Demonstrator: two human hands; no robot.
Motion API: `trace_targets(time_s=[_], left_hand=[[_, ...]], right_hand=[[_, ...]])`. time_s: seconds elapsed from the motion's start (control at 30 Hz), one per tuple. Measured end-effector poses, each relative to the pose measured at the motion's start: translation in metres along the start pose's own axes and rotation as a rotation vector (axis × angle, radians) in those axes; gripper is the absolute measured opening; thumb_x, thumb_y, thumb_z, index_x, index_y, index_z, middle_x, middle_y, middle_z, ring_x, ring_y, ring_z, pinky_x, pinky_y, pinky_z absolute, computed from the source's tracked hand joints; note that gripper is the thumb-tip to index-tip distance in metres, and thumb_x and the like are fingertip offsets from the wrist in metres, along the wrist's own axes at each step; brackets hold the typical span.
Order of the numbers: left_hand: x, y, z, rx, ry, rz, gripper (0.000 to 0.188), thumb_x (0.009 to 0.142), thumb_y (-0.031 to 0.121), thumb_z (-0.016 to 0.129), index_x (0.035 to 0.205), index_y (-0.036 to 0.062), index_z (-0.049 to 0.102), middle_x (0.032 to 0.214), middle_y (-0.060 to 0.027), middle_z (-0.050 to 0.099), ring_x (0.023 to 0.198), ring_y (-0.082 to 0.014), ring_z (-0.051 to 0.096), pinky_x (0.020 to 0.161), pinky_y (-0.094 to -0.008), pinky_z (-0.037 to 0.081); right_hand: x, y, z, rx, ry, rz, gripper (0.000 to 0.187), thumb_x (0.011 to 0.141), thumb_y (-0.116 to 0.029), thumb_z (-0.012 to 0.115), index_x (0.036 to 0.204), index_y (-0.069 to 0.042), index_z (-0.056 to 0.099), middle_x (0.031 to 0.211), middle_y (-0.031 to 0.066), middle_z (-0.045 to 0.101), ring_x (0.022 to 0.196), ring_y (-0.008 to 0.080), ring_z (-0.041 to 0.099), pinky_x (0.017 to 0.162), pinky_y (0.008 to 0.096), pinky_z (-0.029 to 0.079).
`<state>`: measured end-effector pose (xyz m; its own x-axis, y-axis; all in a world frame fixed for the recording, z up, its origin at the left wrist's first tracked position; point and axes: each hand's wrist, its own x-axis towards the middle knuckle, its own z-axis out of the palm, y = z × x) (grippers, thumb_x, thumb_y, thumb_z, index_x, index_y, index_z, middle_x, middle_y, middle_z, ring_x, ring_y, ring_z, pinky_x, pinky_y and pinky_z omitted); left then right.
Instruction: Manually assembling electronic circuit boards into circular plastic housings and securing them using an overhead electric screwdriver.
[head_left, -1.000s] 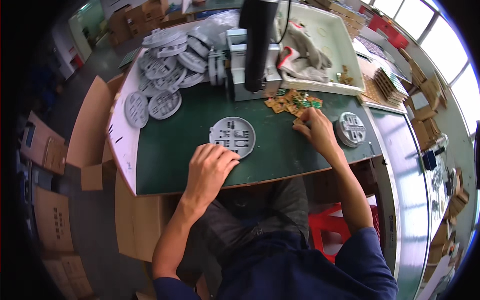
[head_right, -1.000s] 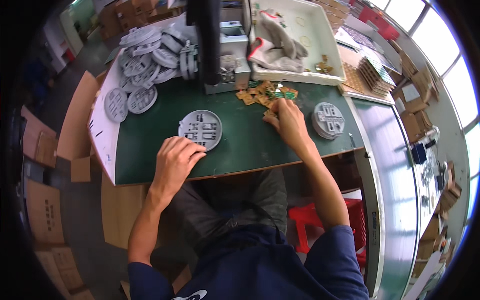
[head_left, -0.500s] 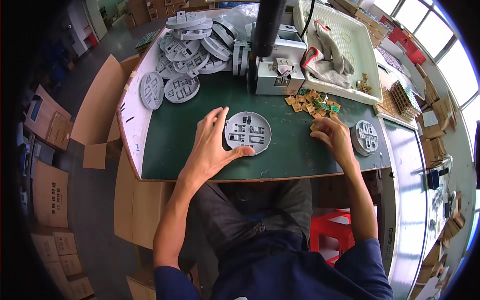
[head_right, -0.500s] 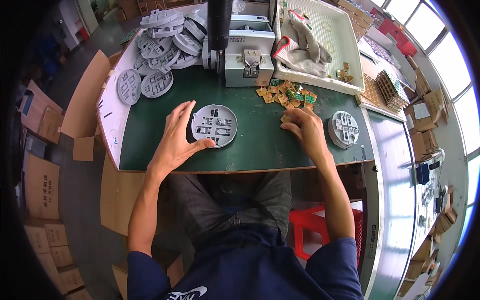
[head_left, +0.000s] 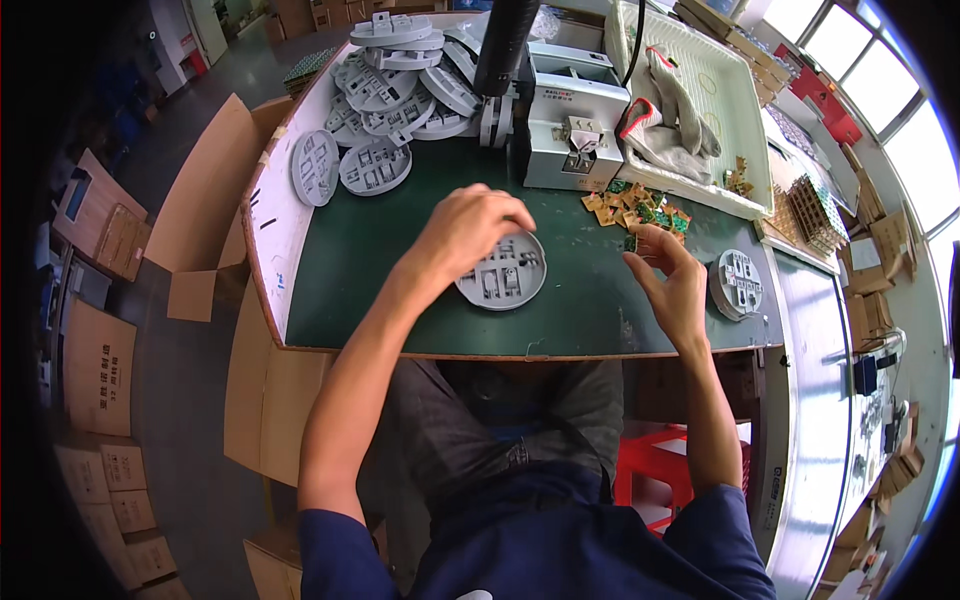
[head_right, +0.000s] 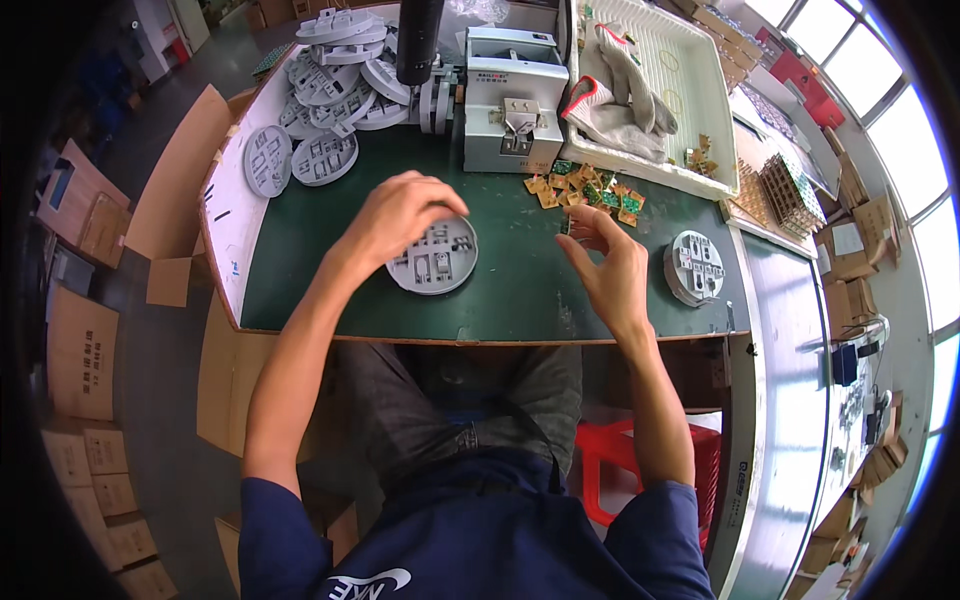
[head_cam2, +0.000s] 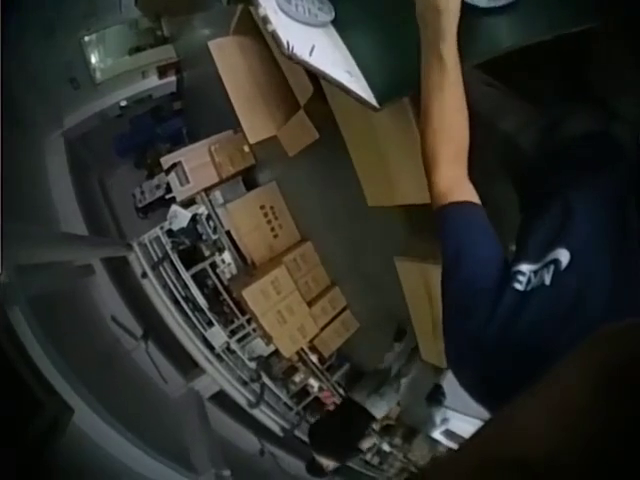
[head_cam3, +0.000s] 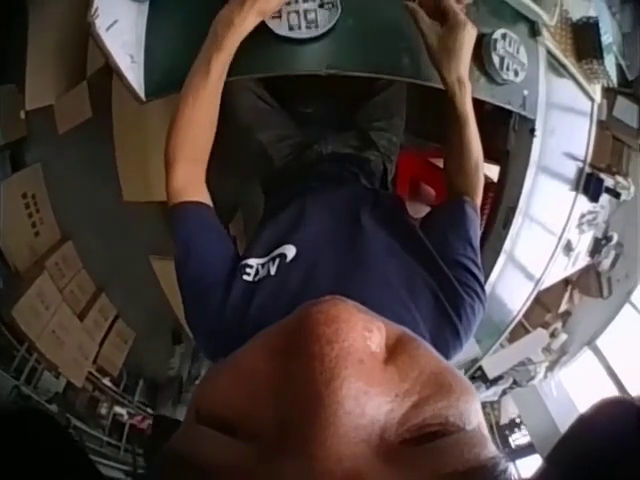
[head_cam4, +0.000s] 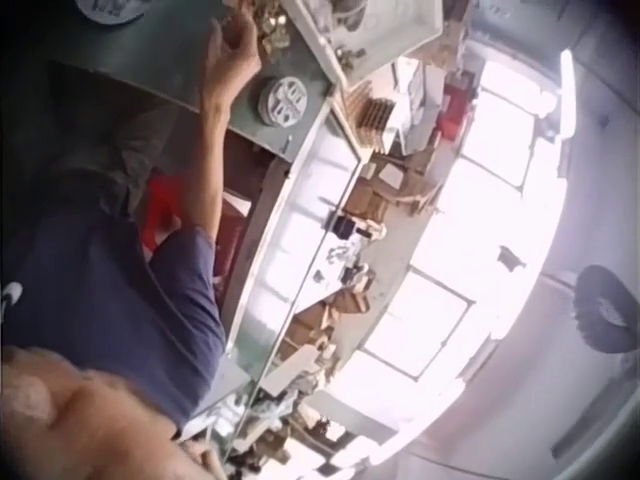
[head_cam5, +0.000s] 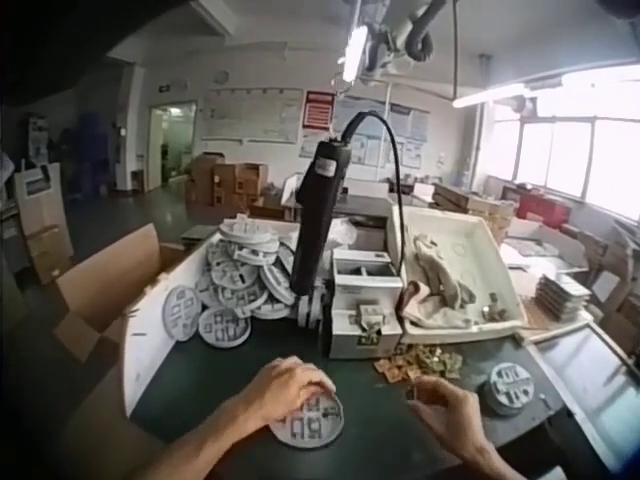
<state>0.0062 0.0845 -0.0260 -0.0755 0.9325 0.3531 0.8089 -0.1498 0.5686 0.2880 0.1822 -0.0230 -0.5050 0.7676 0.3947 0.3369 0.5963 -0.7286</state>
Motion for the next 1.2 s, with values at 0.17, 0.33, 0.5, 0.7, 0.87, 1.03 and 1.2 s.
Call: trace_targets(time_s=[0.17, 0.33, 0.5, 0.7, 0.87, 1.03, 1.2], left_hand=[[0.012, 0.022, 0.027, 0.04, -0.021, 0.356, 0.014, 0.094, 0.014, 0.069, 0.104, 0.0106, 0.077, 0.116, -0.0075, 0.073, 0.118, -0.0328, 0.063, 0.104, -0.0415, 0.046], [-0.025, 0.038, 0.022, -0.139, 0.249, 0.107, 0.045, 0.091, 0.028, 0.075, 0.131, 0.01, 0.067, 0.138, -0.0142, 0.061, 0.13, -0.0355, 0.054, 0.109, -0.0431, 0.042], [-0.061, 0.049, 0.044, 0.118, 0.245, -0.193, 0.095, 0.079, 0.045, 0.085, 0.152, 0.0039, 0.041, 0.15, -0.0202, 0.047, 0.136, -0.0387, 0.048, 0.112, -0.0483, 0.039], [-0.058, 0.042, 0.034, 0.087, 0.114, -0.015, 0.096, 0.079, 0.044, 0.086, 0.152, 0.0025, 0.04, 0.153, -0.0202, 0.044, 0.14, -0.0372, 0.044, 0.114, -0.0482, 0.038], [-0.057, 0.059, 0.018, -0.165, 0.276, 0.041, 0.069, 0.087, 0.032, 0.082, 0.143, 0.0015, 0.054, 0.142, -0.0174, 0.058, 0.13, -0.0292, 0.056, 0.107, -0.0418, 0.046], [-0.059, 0.079, 0.011, -0.725, 0.124, -0.127, 0.038, 0.096, 0.021, 0.074, 0.127, 0.0002, 0.068, 0.12, -0.011, 0.073, 0.109, -0.0172, 0.067, 0.095, -0.0325, 0.053], [-0.065, 0.077, 0.008, -0.723, 0.127, -0.139, 0.033, 0.099, 0.018, 0.071, 0.125, -0.0008, 0.068, 0.115, -0.0091, 0.074, 0.102, -0.0139, 0.069, 0.092, -0.0301, 0.054]], right_hand=[[0.006, -0.006, 0.003, -0.017, 0.085, -0.087, 0.033, 0.088, 0.0, 0.077, 0.12, -0.003, 0.071, 0.105, 0.0016, 0.072, 0.091, 0.0101, 0.067, 0.083, 0.0254, 0.055], [0.002, -0.001, -0.004, 0.454, 0.028, 0.141, 0.036, 0.088, 0.002, 0.078, 0.122, 0.0, 0.068, 0.106, 0.0017, 0.071, 0.098, 0.0113, 0.067, 0.085, 0.0246, 0.055], [0.0, -0.014, 0.008, 0.694, -0.115, 0.118, 0.033, 0.09, 0.004, 0.075, 0.122, 0.002, 0.065, 0.112, 0.0024, 0.069, 0.103, 0.0089, 0.064, 0.091, 0.0247, 0.053], [-0.008, -0.02, 0.021, 0.73, -0.215, 0.099, 0.034, 0.091, 0.002, 0.074, 0.124, 0.001, 0.062, 0.116, 0.0066, 0.07, 0.107, 0.0121, 0.066, 0.096, 0.0263, 0.052], [-0.014, -0.027, 0.027, 0.796, -0.238, 0.069, 0.038, 0.09, 0.004, 0.076, 0.126, 0.003, 0.062, 0.119, 0.0062, 0.069, 0.108, 0.0125, 0.065, 0.095, 0.0274, 0.054], [-0.017, -0.039, 0.036, 0.758, -0.212, 0.034, 0.039, 0.09, 0.003, 0.076, 0.126, 0.002, 0.062, 0.12, 0.0073, 0.07, 0.107, 0.0147, 0.068, 0.093, 0.0301, 0.057], [-0.019, -0.04, 0.035, 0.393, -0.122, -0.175, 0.036, 0.087, 0.003, 0.078, 0.12, 0.001, 0.065, 0.116, 0.0087, 0.072, 0.102, 0.0189, 0.072, 0.088, 0.032, 0.059]])
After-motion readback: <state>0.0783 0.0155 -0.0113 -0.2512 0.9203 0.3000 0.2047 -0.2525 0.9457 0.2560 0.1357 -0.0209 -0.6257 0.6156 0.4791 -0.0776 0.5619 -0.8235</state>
